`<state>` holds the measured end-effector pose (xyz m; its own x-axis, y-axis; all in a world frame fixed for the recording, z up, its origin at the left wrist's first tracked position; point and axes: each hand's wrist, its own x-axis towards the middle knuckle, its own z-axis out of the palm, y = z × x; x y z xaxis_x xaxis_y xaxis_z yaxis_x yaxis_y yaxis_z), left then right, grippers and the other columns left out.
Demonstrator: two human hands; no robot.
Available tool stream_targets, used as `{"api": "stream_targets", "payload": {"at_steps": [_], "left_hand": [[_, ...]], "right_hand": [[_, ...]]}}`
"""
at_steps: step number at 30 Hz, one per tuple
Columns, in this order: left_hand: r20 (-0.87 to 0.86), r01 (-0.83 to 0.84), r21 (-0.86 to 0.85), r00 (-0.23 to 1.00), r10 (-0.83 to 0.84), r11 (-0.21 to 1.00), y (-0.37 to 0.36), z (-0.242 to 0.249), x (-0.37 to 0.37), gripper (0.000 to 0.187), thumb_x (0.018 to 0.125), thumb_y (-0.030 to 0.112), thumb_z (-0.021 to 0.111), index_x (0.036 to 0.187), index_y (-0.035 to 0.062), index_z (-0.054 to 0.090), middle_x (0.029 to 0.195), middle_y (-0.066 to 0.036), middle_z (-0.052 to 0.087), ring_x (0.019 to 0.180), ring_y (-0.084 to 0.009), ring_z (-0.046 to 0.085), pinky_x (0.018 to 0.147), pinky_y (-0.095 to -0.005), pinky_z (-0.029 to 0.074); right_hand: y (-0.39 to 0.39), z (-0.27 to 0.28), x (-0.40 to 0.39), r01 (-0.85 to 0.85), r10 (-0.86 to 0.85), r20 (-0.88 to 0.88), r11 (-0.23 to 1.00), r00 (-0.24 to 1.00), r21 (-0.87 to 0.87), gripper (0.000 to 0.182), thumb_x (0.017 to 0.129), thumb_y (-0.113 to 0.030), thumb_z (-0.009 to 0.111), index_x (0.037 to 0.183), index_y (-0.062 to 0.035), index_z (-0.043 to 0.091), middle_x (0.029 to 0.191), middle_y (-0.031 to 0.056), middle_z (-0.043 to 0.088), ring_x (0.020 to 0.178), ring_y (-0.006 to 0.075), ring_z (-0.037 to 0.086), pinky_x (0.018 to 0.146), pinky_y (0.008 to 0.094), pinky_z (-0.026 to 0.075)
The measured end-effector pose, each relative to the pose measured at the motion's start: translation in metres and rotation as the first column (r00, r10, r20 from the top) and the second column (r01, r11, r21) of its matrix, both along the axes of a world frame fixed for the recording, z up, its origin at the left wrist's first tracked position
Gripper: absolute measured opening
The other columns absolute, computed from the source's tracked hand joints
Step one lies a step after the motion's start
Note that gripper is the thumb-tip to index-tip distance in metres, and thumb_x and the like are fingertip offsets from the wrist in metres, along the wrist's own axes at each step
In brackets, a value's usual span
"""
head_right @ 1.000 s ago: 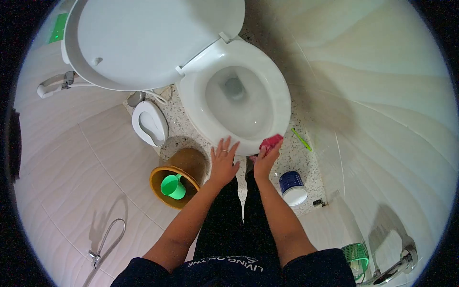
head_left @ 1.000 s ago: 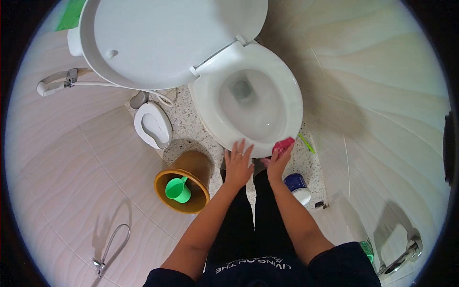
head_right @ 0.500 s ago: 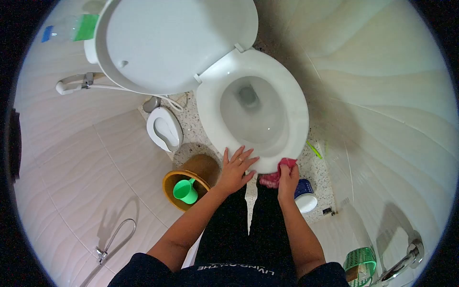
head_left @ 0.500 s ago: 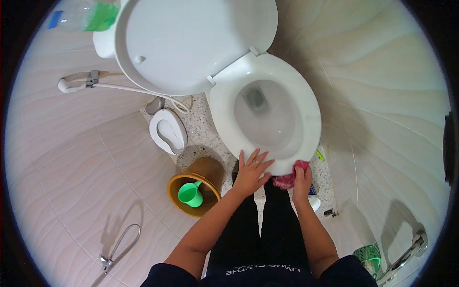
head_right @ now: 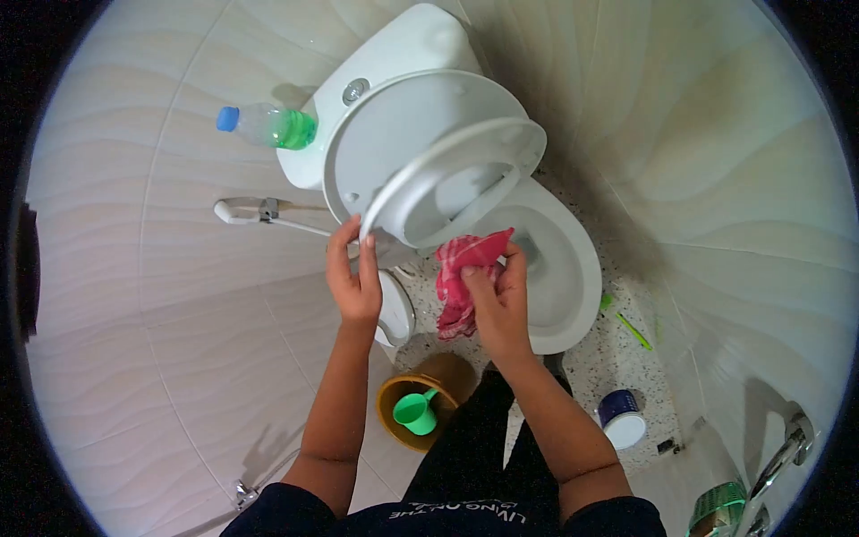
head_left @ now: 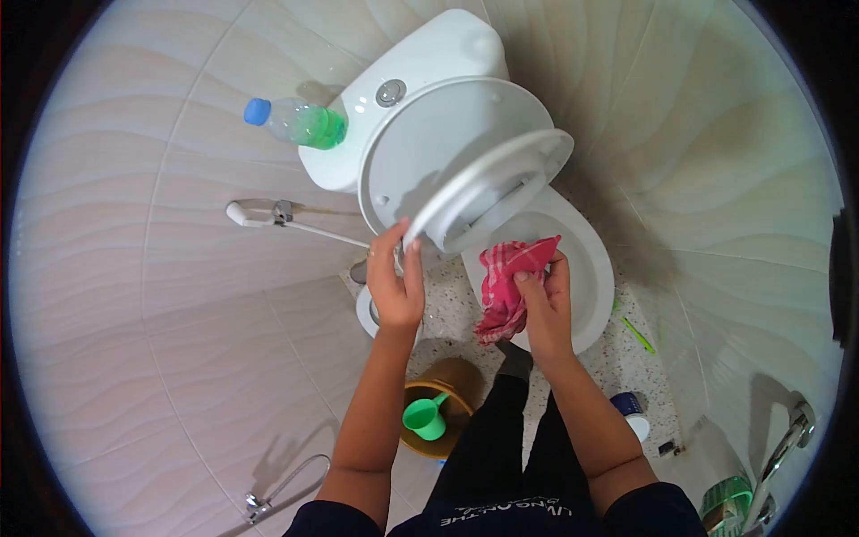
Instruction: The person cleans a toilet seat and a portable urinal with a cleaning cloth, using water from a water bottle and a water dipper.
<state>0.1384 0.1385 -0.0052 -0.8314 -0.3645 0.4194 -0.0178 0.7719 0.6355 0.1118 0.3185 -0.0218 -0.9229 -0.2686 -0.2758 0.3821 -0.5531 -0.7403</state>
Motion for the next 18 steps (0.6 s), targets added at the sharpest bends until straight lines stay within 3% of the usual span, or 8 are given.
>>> {"api": "stream_targets", "payload": {"at_steps": [1, 3, 7, 10, 11, 15, 18], "left_hand": [[-0.004, -0.028, 0.003, 1.0, 0.028, 1.0, -0.01, 0.004, -0.009, 0.032, 0.083, 0.002, 0.06, 0.114, 0.005, 0.059, 0.101, -0.016, 0.056, 0.092, -0.0303, 0.054, 0.081, -0.0376, 0.043], [-0.014, -0.021, -0.078, 1.0, 0.02, 0.997, -0.025, 0.008, -0.022, 0.031, 0.083, 0.003, 0.06, 0.115, 0.0053, 0.059, 0.1, -0.015, 0.055, 0.092, -0.0292, 0.053, 0.081, -0.0377, 0.043], [-0.001, -0.046, -0.283, 0.999, 0.048, 0.958, -0.041, 0.015, -0.029, 0.035, 0.083, 0.004, 0.06, 0.117, 0.0078, 0.06, 0.099, -0.013, 0.054, 0.094, -0.026, 0.049, 0.085, -0.0367, 0.039], [0.03, -0.031, -0.357, 0.999, 0.045, 0.934, -0.047, 0.019, -0.032, 0.038, 0.083, 0.003, 0.059, 0.12, 0.009, 0.059, 0.099, -0.013, 0.053, 0.095, -0.0253, 0.048, 0.086, -0.0366, 0.038], [0.064, -0.023, -0.378, 0.997, 0.051, 0.926, -0.05, 0.02, -0.032, 0.039, 0.082, 0.003, 0.06, 0.121, 0.0096, 0.058, 0.099, -0.012, 0.053, 0.095, -0.0252, 0.048, 0.087, -0.0367, 0.038], [0.062, 0.056, -0.243, 0.997, -0.042, 0.969, -0.063, 0.021, -0.036, 0.039, 0.083, 0.003, 0.058, 0.122, 0.0091, 0.057, 0.1, -0.012, 0.053, 0.094, -0.0247, 0.049, 0.087, -0.0356, 0.039], [-0.029, 0.123, -0.111, 0.991, -0.127, 0.986, -0.071, 0.031, -0.043, 0.036, 0.085, 0.003, 0.056, 0.121, 0.006, 0.057, 0.102, -0.013, 0.054, 0.095, -0.0243, 0.051, 0.087, -0.0345, 0.04]], "right_hand": [[-0.002, -0.005, -0.002, 0.007, -0.007, -0.002, 1.0, 1.0, -0.01, 0.038, 0.089, -0.006, 0.056, 0.121, -0.0029, 0.037, 0.104, 0.0042, 0.055, 0.09, 0.0076, 0.053, 0.08, 0.0229, 0.045], [-0.003, -0.015, -0.006, -0.021, 0.023, 0.227, 1.0, 0.974, -0.011, 0.034, 0.088, -0.008, 0.057, 0.118, -0.0029, 0.041, 0.104, 0.0046, 0.056, 0.088, 0.0076, 0.055, 0.078, 0.0237, 0.046], [-0.01, -0.033, -0.015, -0.073, 0.053, 0.175, 0.992, 0.983, 0.107, 0.033, 0.088, -0.009, 0.057, 0.118, -0.0027, 0.046, 0.105, 0.0044, 0.057, 0.088, 0.0087, 0.056, 0.079, 0.025, 0.047], [-0.027, -0.024, -0.035, 0.017, -0.025, 0.062, 0.992, 0.998, 0.129, 0.033, 0.087, -0.009, 0.058, 0.119, -0.0015, 0.048, 0.108, 0.0049, 0.057, 0.09, 0.0096, 0.056, 0.08, 0.0252, 0.047], [-0.033, -0.015, -0.045, 0.094, -0.097, 0.047, 0.994, 0.994, 0.063, 0.036, 0.087, -0.007, 0.057, 0.121, -0.0009, 0.046, 0.11, 0.0057, 0.056, 0.091, 0.0101, 0.056, 0.081, 0.0251, 0.046], [-0.064, 0.012, -0.085, 0.307, -0.315, -0.02, 0.936, 0.949, -0.173, 0.04, 0.088, -0.006, 0.053, 0.125, 0.0011, 0.042, 0.116, 0.0097, 0.054, 0.095, 0.0108, 0.056, 0.084, 0.0249, 0.045], [-0.089, 0.012, -0.104, 0.272, -0.282, -0.112, 0.957, 0.953, -0.098, 0.042, 0.088, -0.005, 0.05, 0.128, 0.0012, 0.038, 0.118, 0.0119, 0.053, 0.099, 0.0127, 0.055, 0.086, 0.0276, 0.045]]}}
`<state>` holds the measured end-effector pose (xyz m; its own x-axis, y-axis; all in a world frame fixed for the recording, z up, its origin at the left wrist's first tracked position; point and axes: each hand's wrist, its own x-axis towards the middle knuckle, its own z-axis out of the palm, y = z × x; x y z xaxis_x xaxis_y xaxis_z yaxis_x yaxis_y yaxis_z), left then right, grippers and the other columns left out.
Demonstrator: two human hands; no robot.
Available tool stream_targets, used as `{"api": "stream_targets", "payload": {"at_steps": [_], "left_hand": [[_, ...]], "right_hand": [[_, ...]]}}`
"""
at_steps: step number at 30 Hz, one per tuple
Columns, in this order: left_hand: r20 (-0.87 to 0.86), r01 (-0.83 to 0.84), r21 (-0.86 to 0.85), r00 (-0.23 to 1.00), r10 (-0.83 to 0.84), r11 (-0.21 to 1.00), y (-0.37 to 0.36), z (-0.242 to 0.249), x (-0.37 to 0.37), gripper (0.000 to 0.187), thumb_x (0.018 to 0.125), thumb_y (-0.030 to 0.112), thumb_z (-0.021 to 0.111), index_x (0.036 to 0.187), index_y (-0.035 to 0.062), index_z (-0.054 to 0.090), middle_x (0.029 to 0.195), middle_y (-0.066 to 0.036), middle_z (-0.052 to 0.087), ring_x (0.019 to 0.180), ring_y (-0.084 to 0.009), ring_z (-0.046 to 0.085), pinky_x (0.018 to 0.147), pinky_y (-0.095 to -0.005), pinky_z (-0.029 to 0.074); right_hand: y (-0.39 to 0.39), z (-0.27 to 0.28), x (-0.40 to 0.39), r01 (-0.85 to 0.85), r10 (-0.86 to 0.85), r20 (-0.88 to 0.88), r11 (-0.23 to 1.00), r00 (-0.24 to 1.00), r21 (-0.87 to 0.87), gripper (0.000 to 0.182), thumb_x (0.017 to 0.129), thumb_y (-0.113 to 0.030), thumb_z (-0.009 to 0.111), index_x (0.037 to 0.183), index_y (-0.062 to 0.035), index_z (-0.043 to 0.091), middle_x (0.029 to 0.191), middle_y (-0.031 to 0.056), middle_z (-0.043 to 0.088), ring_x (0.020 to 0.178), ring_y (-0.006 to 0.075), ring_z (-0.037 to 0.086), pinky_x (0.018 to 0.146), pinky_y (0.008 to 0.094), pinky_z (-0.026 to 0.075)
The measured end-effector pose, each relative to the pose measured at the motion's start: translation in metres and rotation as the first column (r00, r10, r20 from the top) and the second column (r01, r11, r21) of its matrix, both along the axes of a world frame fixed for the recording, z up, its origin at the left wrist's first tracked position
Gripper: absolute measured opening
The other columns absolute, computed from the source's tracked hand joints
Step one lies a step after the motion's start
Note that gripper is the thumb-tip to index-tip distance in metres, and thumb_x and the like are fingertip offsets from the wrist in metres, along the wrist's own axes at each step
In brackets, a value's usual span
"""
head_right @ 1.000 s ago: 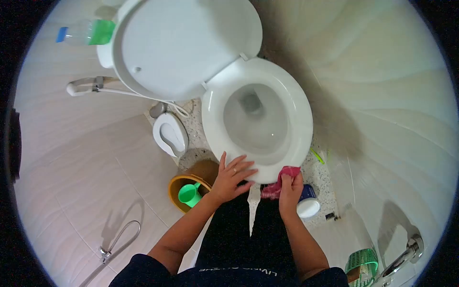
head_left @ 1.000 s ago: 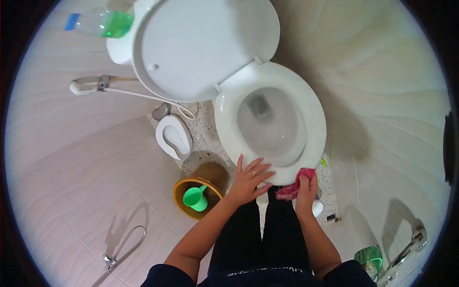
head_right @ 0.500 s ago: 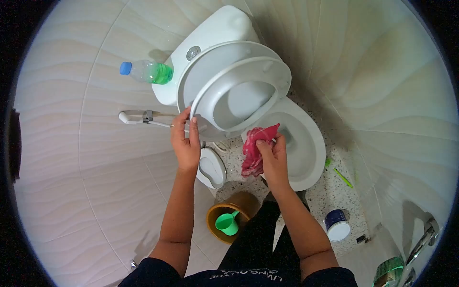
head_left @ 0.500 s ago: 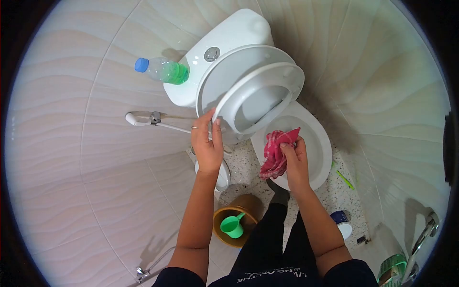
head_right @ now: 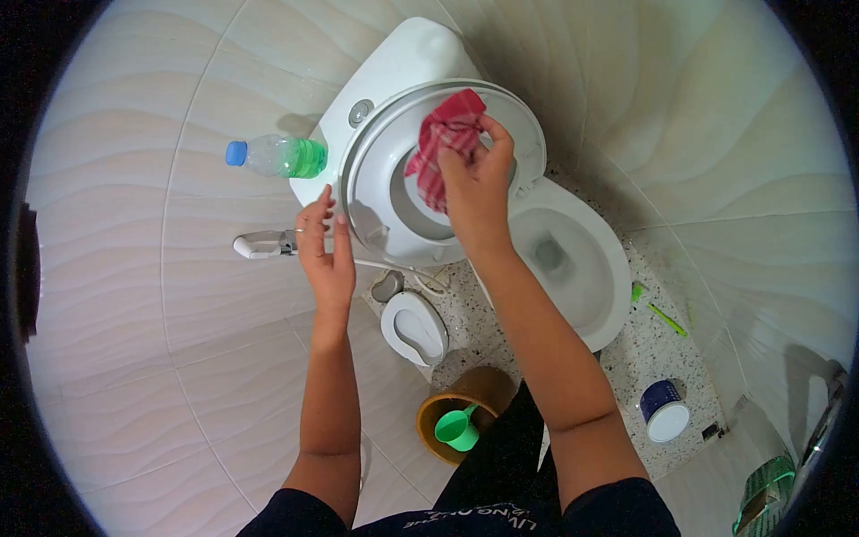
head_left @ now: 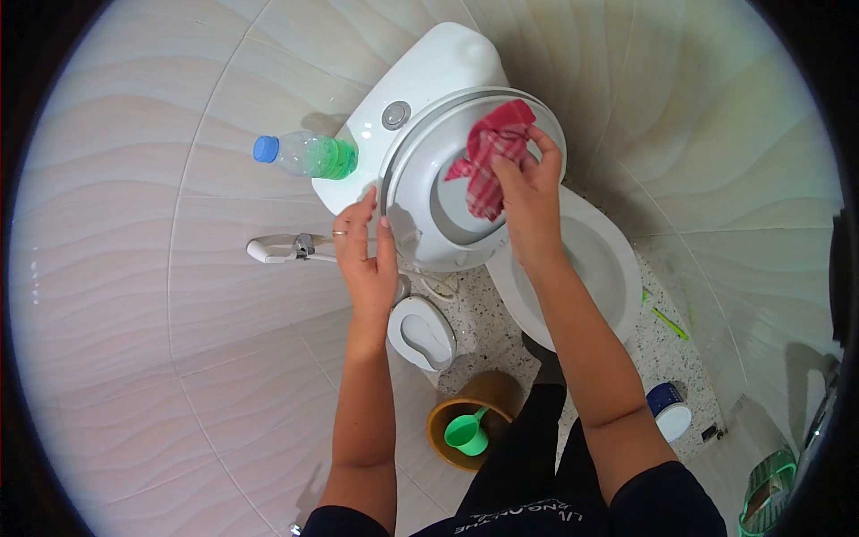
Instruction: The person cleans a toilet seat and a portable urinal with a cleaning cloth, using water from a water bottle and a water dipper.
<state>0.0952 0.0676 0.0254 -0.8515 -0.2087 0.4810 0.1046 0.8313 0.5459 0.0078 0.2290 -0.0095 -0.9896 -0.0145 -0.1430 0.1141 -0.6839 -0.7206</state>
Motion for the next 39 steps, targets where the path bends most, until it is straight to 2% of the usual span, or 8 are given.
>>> {"api": "stream_targets", "payload": {"at_steps": [7, 12, 16, 24, 29, 35, 37, 39], "left_hand": [[-0.035, 0.137, 0.088, 0.99, -0.134, 0.987, -0.013, 0.021, -0.048, 0.028, 0.094, 0.007, 0.044, 0.118, 0.0005, 0.056, 0.113, -0.011, 0.056, 0.108, -0.0189, 0.052, 0.095, -0.0296, 0.037], [-0.07, 0.266, 0.181, 0.964, -0.257, 0.947, -0.006, 0.021, -0.081, 0.023, 0.089, 0.01, 0.053, 0.109, 0.0028, 0.063, 0.108, -0.012, 0.058, 0.102, -0.0226, 0.053, 0.091, -0.0327, 0.039], [-0.024, 0.361, -0.122, 0.93, -0.366, 0.925, -0.007, 0.004, -0.092, 0.023, 0.085, 0.005, 0.058, 0.106, 0.0082, 0.067, 0.105, -0.011, 0.058, 0.093, -0.0229, 0.054, 0.086, -0.0309, 0.042], [-0.162, 0.262, -0.06, 0.95, -0.268, 0.963, -0.012, -0.007, -0.097, 0.025, 0.083, 0.002, 0.061, 0.108, 0.0043, 0.063, 0.104, -0.012, 0.06, 0.095, -0.0216, 0.057, 0.084, -0.0299, 0.044], [-0.159, 0.241, -0.077, 0.955, -0.25, 0.968, -0.012, -0.01, -0.093, 0.02, 0.084, 0.003, 0.062, 0.105, 0.0032, 0.063, 0.101, -0.01, 0.062, 0.091, -0.0189, 0.058, 0.083, -0.0277, 0.044], [-0.174, 0.211, -0.08, 0.959, -0.222, 0.974, -0.013, -0.011, -0.095, 0.02, 0.079, 0.0, 0.064, 0.099, 0.0028, 0.065, 0.093, -0.011, 0.064, 0.085, -0.0258, 0.06, 0.075, -0.032, 0.048], [-0.196, 0.197, -0.062, 0.959, -0.205, 0.978, -0.014, -0.015, -0.097, 0.019, 0.079, 0.0, 0.065, 0.098, 0.0036, 0.066, 0.09, -0.011, 0.064, 0.082, -0.024, 0.06, 0.074, -0.031, 0.048], [-0.197, 0.206, 0.017, 0.96, -0.199, 0.978, -0.014, -0.018, -0.098, 0.019, 0.08, 0.0, 0.065, 0.098, 0.0039, 0.066, 0.089, -0.01, 0.063, 0.082, -0.023, 0.06, 0.074, -0.0303, 0.048]], "right_hand": [[-0.089, -0.005, 0.04, 0.327, 0.06, -0.519, 0.713, 0.852, 0.62, 0.043, 0.079, 0.007, 0.051, 0.122, 0.0042, 0.046, 0.119, 0.0237, 0.044, 0.108, 0.0402, 0.045, 0.094, 0.0416, 0.037], [-0.109, -0.058, 0.097, 0.28, 0.154, -0.519, 0.697, 0.841, 0.66, 0.043, 0.076, 0.008, 0.054, 0.119, 0.0031, 0.052, 0.116, 0.0208, 0.044, 0.106, 0.0374, 0.046, 0.094, 0.0413, 0.038], [-0.099, -0.085, 0.101, 0.353, 0.189, -0.644, 0.706, 0.742, 0.614, 0.042, 0.076, 0.005, 0.057, 0.116, -0.0053, 0.059, 0.114, 0.0174, 0.046, 0.104, 0.0346, 0.048, 0.093, 0.0396, 0.04], [-0.077, -0.181, 0.131, -0.046, 0.408, -0.229, 0.563, 0.884, 0.825, 0.045, 0.072, 0.011, 0.057, 0.112, -0.0102, 0.057, 0.117, 0.0166, 0.043, 0.104, 0.0333, 0.05, 0.092, 0.0389, 0.042], [-0.1, -0.117, 0.126, -0.071, 0.254, -0.266, 0.834, 0.93, 0.547, 0.05, 0.075, 0.009, 0.056, 0.121, -0.0088, 0.05, 0.117, 0.0175, 0.043, 0.102, 0.0351, 0.051, 0.089, 0.0386, 0.044], [-0.083, -0.184, 0.142, -0.037, 0.312, -0.197, 0.61, 0.929, 0.792, 0.039, 0.08, 0.002, 0.059, 0.117, -0.0028, 0.05, 0.107, 0.0169, 0.051, 0.1, 0.0312, 0.052, 0.085, 0.0377, 0.046], [-0.051, -0.198, 0.15, -0.36, 0.256, 0.286, 0.834, 0.924, 0.419, 0.031, 0.084, 0.001, 0.053, 0.114, -0.0016, 0.051, 0.096, 0.0115, 0.058, 0.084, 0.0225, 0.059, 0.074, 0.033, 0.051], [-0.037, -0.249, 0.153, -0.16, -0.039, 0.401, 0.878, 0.915, 0.452, 0.027, 0.085, 0.001, 0.047, 0.112, -0.0015, 0.052, 0.087, 0.0073, 0.06, 0.068, 0.0159, 0.059, 0.061, 0.0288, 0.051]]}}
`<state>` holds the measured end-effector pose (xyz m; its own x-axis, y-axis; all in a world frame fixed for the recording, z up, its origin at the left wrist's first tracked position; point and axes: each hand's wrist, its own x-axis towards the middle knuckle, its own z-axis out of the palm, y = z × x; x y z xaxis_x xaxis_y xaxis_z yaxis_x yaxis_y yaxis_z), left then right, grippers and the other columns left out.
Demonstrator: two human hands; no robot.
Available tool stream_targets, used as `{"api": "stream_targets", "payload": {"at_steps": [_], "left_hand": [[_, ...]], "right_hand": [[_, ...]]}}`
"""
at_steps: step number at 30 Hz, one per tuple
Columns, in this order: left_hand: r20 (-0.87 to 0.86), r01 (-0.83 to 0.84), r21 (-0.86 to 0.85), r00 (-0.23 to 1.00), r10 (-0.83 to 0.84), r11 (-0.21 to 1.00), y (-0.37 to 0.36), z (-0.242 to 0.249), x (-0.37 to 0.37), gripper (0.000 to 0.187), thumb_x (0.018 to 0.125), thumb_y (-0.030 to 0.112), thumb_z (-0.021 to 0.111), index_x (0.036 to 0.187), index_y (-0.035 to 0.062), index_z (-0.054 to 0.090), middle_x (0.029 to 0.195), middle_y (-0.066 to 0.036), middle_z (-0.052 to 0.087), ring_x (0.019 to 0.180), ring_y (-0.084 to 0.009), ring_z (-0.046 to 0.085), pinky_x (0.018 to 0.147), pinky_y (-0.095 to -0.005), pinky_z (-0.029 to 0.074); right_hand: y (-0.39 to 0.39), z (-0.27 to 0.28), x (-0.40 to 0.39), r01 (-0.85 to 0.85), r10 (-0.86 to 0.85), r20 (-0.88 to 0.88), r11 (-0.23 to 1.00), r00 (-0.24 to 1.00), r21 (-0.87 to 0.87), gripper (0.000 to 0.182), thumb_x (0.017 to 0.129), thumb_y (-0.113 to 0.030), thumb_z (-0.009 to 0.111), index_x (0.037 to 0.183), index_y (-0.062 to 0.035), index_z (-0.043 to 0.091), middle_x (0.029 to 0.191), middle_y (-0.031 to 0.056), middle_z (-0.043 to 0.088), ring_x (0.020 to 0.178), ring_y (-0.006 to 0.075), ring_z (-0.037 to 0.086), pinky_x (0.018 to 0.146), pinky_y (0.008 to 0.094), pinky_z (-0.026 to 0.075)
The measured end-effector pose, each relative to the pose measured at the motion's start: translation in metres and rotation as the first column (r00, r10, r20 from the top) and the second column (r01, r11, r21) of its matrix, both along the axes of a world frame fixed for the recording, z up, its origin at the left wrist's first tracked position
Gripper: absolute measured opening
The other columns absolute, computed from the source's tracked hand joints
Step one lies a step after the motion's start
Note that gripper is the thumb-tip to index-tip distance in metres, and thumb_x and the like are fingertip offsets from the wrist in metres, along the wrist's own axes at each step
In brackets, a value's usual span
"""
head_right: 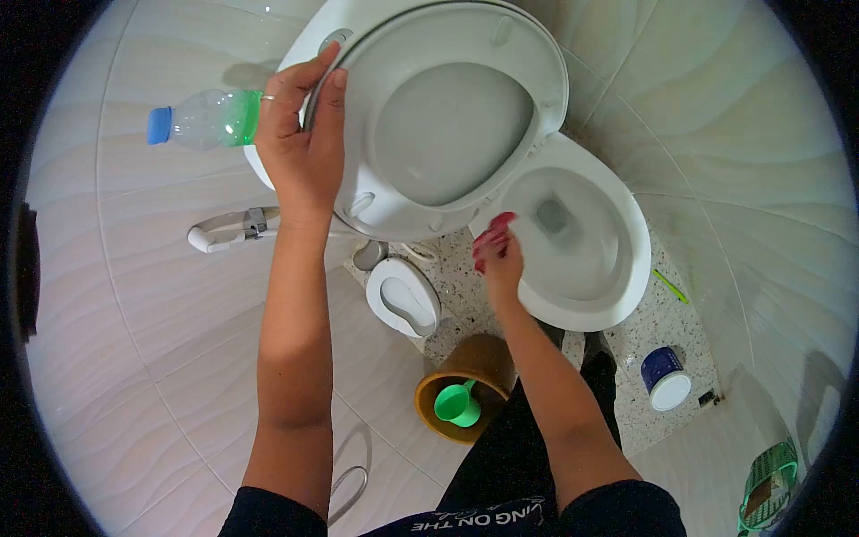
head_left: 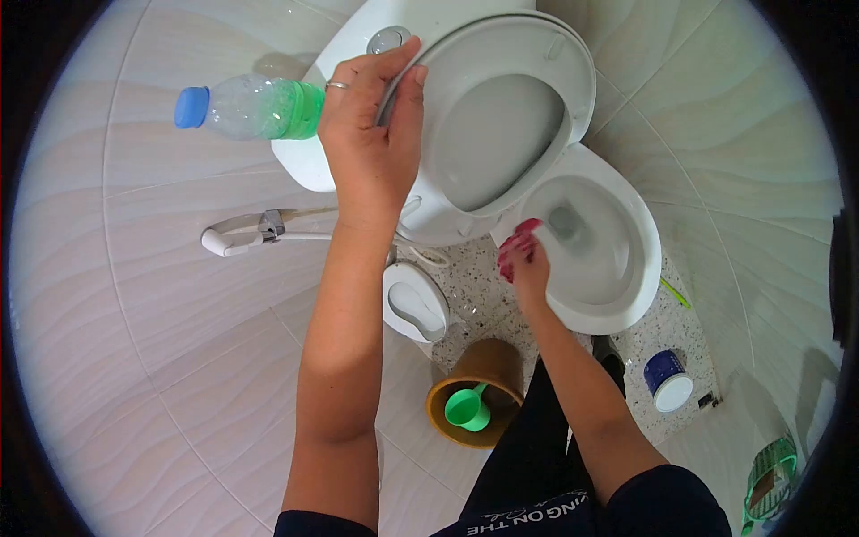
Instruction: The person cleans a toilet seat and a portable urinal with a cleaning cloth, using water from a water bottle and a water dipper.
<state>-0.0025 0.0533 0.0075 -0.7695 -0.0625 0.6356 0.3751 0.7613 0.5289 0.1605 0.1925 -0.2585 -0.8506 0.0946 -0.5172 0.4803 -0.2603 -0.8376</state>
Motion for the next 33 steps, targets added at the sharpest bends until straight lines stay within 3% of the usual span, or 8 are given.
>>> {"api": "stream_targets", "payload": {"at_steps": [5, 11, 14, 18, 20, 24, 29, 33], "left_hand": [[-0.041, -0.019, -0.043, 0.999, 0.018, 0.999, 0.0, -0.003, -0.001, 0.018, 0.08, 0.001, 0.066, 0.098, 0.0042, 0.067, 0.089, -0.01, 0.063, 0.082, -0.0205, 0.06, 0.073, -0.0287, 0.048], [-0.062, -0.018, -0.022, 0.998, 0.017, 1.0, 0.002, -0.003, -0.001, 0.018, 0.081, 0.001, 0.065, 0.098, 0.0043, 0.067, 0.089, -0.011, 0.063, 0.082, -0.0207, 0.06, 0.074, -0.0284, 0.048], [-0.044, 0.002, 0.039, 0.999, 0.0, 0.999, 0.001, -0.006, 0.0, 0.019, 0.081, 0.001, 0.065, 0.099, 0.0044, 0.067, 0.089, -0.011, 0.063, 0.082, -0.0205, 0.06, 0.074, -0.0284, 0.048], [-0.042, -0.025, 0.008, 0.999, 0.025, 1.0, 0.004, -0.004, 0.001, 0.019, 0.082, 0.002, 0.065, 0.101, 0.0043, 0.067, 0.09, -0.01, 0.063, 0.081, -0.0194, 0.06, 0.073, -0.0278, 0.048], [-0.042, -0.037, -0.021, 0.999, 0.036, 0.999, 0.005, -0.001, 0.002, 0.02, 0.082, 0.002, 0.065, 0.101, 0.0043, 0.067, 0.09, -0.01, 0.063, 0.081, -0.0191, 0.06, 0.073, -0.0274, 0.047], [-0.023, -0.023, -0.031, 0.999, 0.022, 0.999, 0.003, -0.001, 0.001, 0.013, 0.084, 0.002, 0.063, 0.097, 0.001, 0.065, 0.095, -0.009, 0.064, 0.086, -0.015, 0.059, 0.075, -0.0245, 0.048], [-0.041, -0.016, 0.009, 0.999, 0.016, 1.0, 0.004, -0.003, 0.001, 0.019, 0.082, 0.002, 0.064, 0.1, 0.0039, 0.067, 0.089, -0.011, 0.063, 0.079, -0.018, 0.059, 0.072, -0.0263, 0.047], [-0.033, -0.011, 0.013, 0.999, 0.012, 1.0, 0.005, -0.002, 0.001, 0.02, 0.082, 0.0, 0.064, 0.102, 0.0034, 0.067, 0.09, -0.011, 0.063, 0.08, -0.0177, 0.059, 0.072, -0.0257, 0.047]], "right_hand": [[-0.032, -0.009, -0.033, 0.088, 0.017, 0.262, 0.92, 0.965, -0.382, 0.024, 0.083, -0.003, 0.051, 0.107, -0.0001, 0.055, 0.086, 0.0095, 0.06, 0.069, 0.0212, 0.06, 0.061, 0.0315, 0.049], [-0.033, 0.018, -0.011, -0.24, 0.377, -0.21, 0.843, 0.902, 0.481, 0.024, 0.079, -0.009, 0.055, 0.099, 0.0039, 0.06, 0.086, 0.0188, 0.06, 0.077, 0.0309, 0.06, 0.072, 0.0387, 0.047], [-0.015, 0.005, -0.036, -0.149, 0.168, -0.031, 0.935, 0.985, 0.321, 0.023, 0.083, -0.017, 0.059, 0.096, 0.0017, 0.059, 0.066, 0.0072, 0.057, 0.058, 0.0165, 0.054, 0.056, 0.0314, 0.043], [-0.038, 0.004, -0.07, -0.07, 0.076, -0.014, 0.967, 0.997, 0.243, 0.023, 0.079, -0.006, 0.059, 0.101, 0.0018, 0.058, 0.082, 0.0153, 0.061, 0.082, 0.0286, 0.06, 0.075, 0.0352, 0.046], [-0.037, 0.044, -0.067, -0.131, 0.193, 0.267, 0.963, 0.944, -0.234, 0.025, 0.081, -0.004, 0.058, 0.106, -0.0006, 0.055, 0.09, 0.0101, 0.06, 0.088, 0.0224, 0.059, 0.077, 0.0321, 0.046], [-0.003, 0.033, -0.032, -0.353, 0.364, -0.017, 0.889, 0.931, -0.291, 0.032, 0.085, -0.002, 0.054, 0.116, -0.0052, 0.048, 0.095, 0.0045, 0.057, 0.085, 0.0102, 0.054, 0.071, 0.0268, 0.046], [0.009, 0.023, -0.087, 0.343, -0.361, -0.11, 0.927, 0.926, -0.15, 0.038, 0.085, -0.003, 0.053, 0.123, -0.0041, 0.047, 0.1, 0.0049, 0.057, 0.087, 0.0133, 0.055, 0.073, 0.0265, 0.046], [-0.005, 0.023, -0.094, 0.15, -0.14, -0.095, 0.982, 0.986, 0.115, 0.033, 0.083, -0.003, 0.051, 0.116, -0.0029, 0.053, 0.094, 0.0042, 0.059, 0.082, 0.0133, 0.055, 0.072, 0.0247, 0.045]]}}
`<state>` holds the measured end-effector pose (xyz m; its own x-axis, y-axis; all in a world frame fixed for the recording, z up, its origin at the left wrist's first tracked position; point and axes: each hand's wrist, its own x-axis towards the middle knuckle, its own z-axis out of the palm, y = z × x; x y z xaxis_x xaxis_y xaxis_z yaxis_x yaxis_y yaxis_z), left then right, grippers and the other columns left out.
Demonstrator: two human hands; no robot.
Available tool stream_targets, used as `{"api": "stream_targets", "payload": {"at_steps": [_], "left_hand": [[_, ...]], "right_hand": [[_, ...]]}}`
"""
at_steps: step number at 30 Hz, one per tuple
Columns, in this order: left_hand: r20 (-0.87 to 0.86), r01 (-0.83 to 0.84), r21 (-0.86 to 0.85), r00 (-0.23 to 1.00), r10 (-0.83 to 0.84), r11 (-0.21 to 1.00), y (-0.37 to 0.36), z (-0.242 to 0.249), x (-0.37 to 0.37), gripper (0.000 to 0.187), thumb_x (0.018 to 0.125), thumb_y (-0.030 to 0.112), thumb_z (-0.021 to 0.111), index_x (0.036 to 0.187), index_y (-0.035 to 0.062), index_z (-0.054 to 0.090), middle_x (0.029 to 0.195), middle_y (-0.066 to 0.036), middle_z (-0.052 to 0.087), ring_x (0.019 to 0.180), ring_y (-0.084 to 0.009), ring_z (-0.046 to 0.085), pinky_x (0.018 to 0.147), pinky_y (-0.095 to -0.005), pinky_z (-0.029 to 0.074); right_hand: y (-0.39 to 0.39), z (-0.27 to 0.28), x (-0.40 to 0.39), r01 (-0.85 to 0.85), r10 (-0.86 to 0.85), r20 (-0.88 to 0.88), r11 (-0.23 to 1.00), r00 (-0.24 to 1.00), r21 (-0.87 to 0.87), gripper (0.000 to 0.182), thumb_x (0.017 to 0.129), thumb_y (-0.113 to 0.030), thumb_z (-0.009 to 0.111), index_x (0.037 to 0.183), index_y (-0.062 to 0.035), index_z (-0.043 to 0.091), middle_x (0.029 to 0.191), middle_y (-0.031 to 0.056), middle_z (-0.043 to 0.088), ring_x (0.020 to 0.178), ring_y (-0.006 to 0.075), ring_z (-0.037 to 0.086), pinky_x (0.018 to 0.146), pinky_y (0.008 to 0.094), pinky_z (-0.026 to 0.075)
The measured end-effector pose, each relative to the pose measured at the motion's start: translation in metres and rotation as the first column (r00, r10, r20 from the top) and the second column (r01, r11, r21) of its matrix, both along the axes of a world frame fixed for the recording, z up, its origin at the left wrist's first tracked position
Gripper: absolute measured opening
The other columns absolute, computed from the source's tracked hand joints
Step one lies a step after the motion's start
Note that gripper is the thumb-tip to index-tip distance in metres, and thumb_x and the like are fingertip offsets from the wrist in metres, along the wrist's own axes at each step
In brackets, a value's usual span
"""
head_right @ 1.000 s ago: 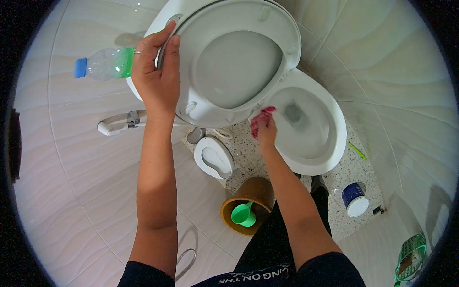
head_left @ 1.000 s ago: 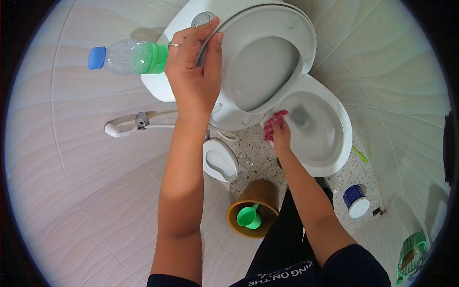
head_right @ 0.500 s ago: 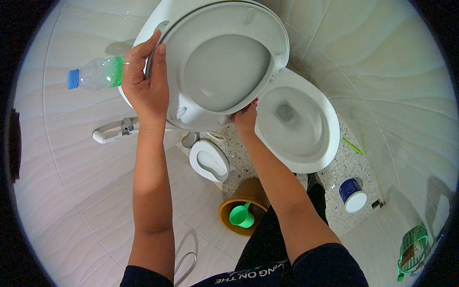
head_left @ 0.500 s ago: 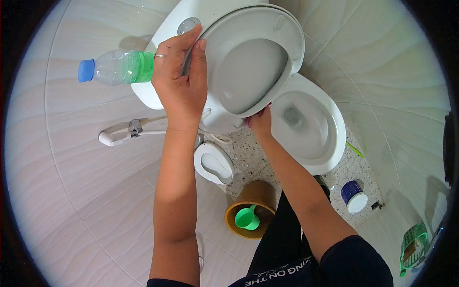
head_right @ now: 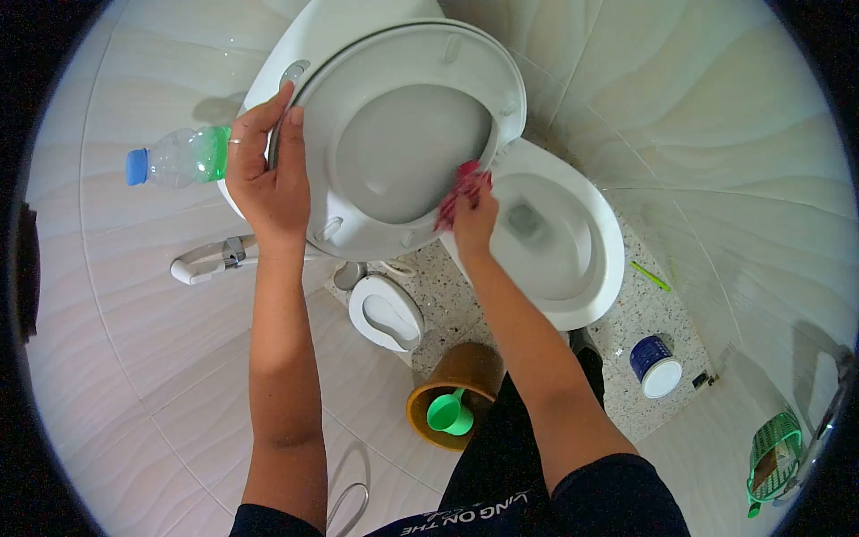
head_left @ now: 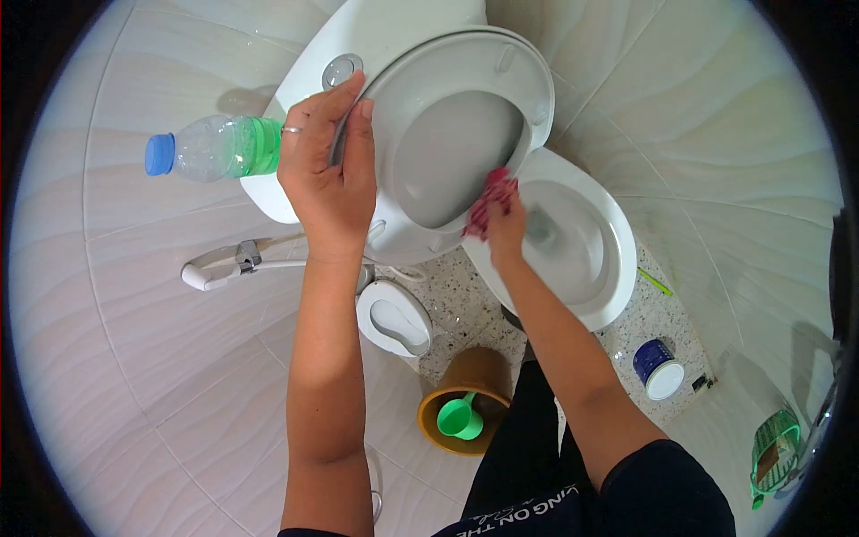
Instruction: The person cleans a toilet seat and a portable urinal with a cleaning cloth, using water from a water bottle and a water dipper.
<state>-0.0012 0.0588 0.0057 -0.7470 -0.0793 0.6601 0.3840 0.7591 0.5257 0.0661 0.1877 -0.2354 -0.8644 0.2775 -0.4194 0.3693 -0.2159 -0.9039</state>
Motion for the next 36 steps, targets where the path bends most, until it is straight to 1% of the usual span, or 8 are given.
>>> {"api": "stream_targets", "payload": {"at_steps": [5, 9, 11, 14, 15, 18, 28, 36], "left_hand": [[0.005, -0.012, -0.067, 1.0, 0.012, 0.998, 0.003, 0.007, 0.002, 0.021, 0.082, 0.0, 0.063, 0.103, 0.0035, 0.067, 0.089, -0.01, 0.063, 0.081, -0.0168, 0.058, 0.073, -0.0253, 0.047], [0.055, -0.029, -0.024, 0.998, 0.03, 0.999, 0.004, 0.005, 0.002, 0.022, 0.083, 0.0, 0.063, 0.104, 0.0048, 0.067, 0.089, -0.008, 0.062, 0.082, -0.0153, 0.056, 0.074, -0.0246, 0.046], [0.054, -0.031, -0.033, 0.998, 0.033, 0.999, 0.005, 0.004, 0.002, 0.023, 0.083, 0.0, 0.063, 0.105, 0.0055, 0.067, 0.09, -0.008, 0.062, 0.082, -0.0149, 0.056, 0.073, -0.0243, 0.046], [0.058, -0.05, -0.014, 0.997, 0.05, 0.999, 0.003, 0.004, 0.003, 0.024, 0.083, 0.0, 0.063, 0.105, 0.0068, 0.067, 0.09, -0.008, 0.061, 0.081, -0.0146, 0.056, 0.072, -0.0239, 0.046], [0.048, -0.046, -0.016, 0.998, 0.046, 0.999, 0.002, 0.002, 0.002, 0.024, 0.083, 0.0, 0.064, 0.105, 0.0071, 0.067, 0.09, -0.007, 0.061, 0.082, -0.0143, 0.056, 0.072, -0.0239, 0.046], [0.04, -0.041, -0.044, 0.998, 0.042, 0.998, 0.004, 0.003, 0.002, 0.023, 0.083, 0.001, 0.064, 0.105, 0.0071, 0.067, 0.09, -0.007, 0.061, 0.082, -0.0138, 0.056, 0.072, -0.0237, 0.046], [0.003, 0.006, 0.05, 1.0, -0.006, 0.999, 0.001, 0.0, 0.0, 0.02, 0.082, 0.002, 0.064, 0.102, 0.004, 0.067, 0.092, -0.009, 0.063, 0.082, -0.0166, 0.059, 0.072, -0.0256, 0.048], [-0.022, 0.021, -0.003, 1.0, -0.021, 1.0, -0.003, 0.001, -0.001, 0.018, 0.082, 0.003, 0.064, 0.099, 0.0049, 0.067, 0.091, -0.01, 0.065, 0.082, -0.0192, 0.061, 0.072, -0.0272, 0.047]], "right_hand": [[0.013, 0.005, 0.035, -0.301, 0.301, 0.04, 0.954, 0.953, 0.006, 0.033, 0.08, -0.008, 0.056, 0.113, -0.0024, 0.058, 0.093, 0.0118, 0.061, 0.09, 0.0212, 0.058, 0.084, 0.0323, 0.043], [0.046, 0.019, -0.042, 0.249, -0.163, -0.317, 0.935, 0.934, 0.252, 0.03, 0.085, -0.008, 0.052, 0.115, -0.0027, 0.055, 0.089, 0.0081, 0.059, 0.084, 0.0184, 0.055, 0.078, 0.0321, 0.044], [0.053, 0.029, -0.082, 0.21, -0.299, -0.261, 0.924, 0.918, -0.32, 0.025, 0.089, -0.009, 0.05, 0.112, -0.0018, 0.054, 0.088, 0.0086, 0.059, 0.083, 0.0189, 0.055, 0.076, 0.0324, 0.043], [0.047, -0.038, -0.099, 0.215, -0.238, -0.002, 0.881, 0.971, -0.422, 0.021, 0.09, -0.011, 0.049, 0.108, -0.0009, 0.054, 0.091, 0.012, 0.06, 0.086, 0.0211, 0.056, 0.077, 0.0344, 0.043], [0.035, -0.065, -0.092, 0.158, -0.143, -0.091, 0.97, 0.985, 0.184, 0.022, 0.088, -0.012, 0.052, 0.106, -0.0003, 0.053, 0.092, 0.0165, 0.061, 0.085, 0.0283, 0.058, 0.075, 0.0391, 0.043], [0.04, -0.071, -0.062, -0.053, 0.136, -0.084, 0.776, 0.987, 0.628, 0.023, 0.083, -0.013, 0.056, 0.102, 0.0004, 0.054, 0.089, 0.0205, 0.06, 0.084, 0.0354, 0.058, 0.074, 0.0433, 0.044], [0.091, 0.004, -0.142, -0.199, 0.247, 0.028, 0.705, 0.969, 0.68, 0.017, 0.077, -0.013, 0.06, 0.089, -0.0007, 0.061, 0.084, 0.0212, 0.063, 0.079, 0.0377, 0.061, 0.071, 0.0434, 0.048], [0.069, 0.04, -0.139, 0.188, 0.213, -0.463, 0.712, 0.861, 0.677, 0.023, 0.074, 0.001, 0.055, 0.096, -0.0005, 0.058, 0.094, 0.0206, 0.058, 0.088, 0.0351, 0.057, 0.078, 0.0379, 0.046]]}}
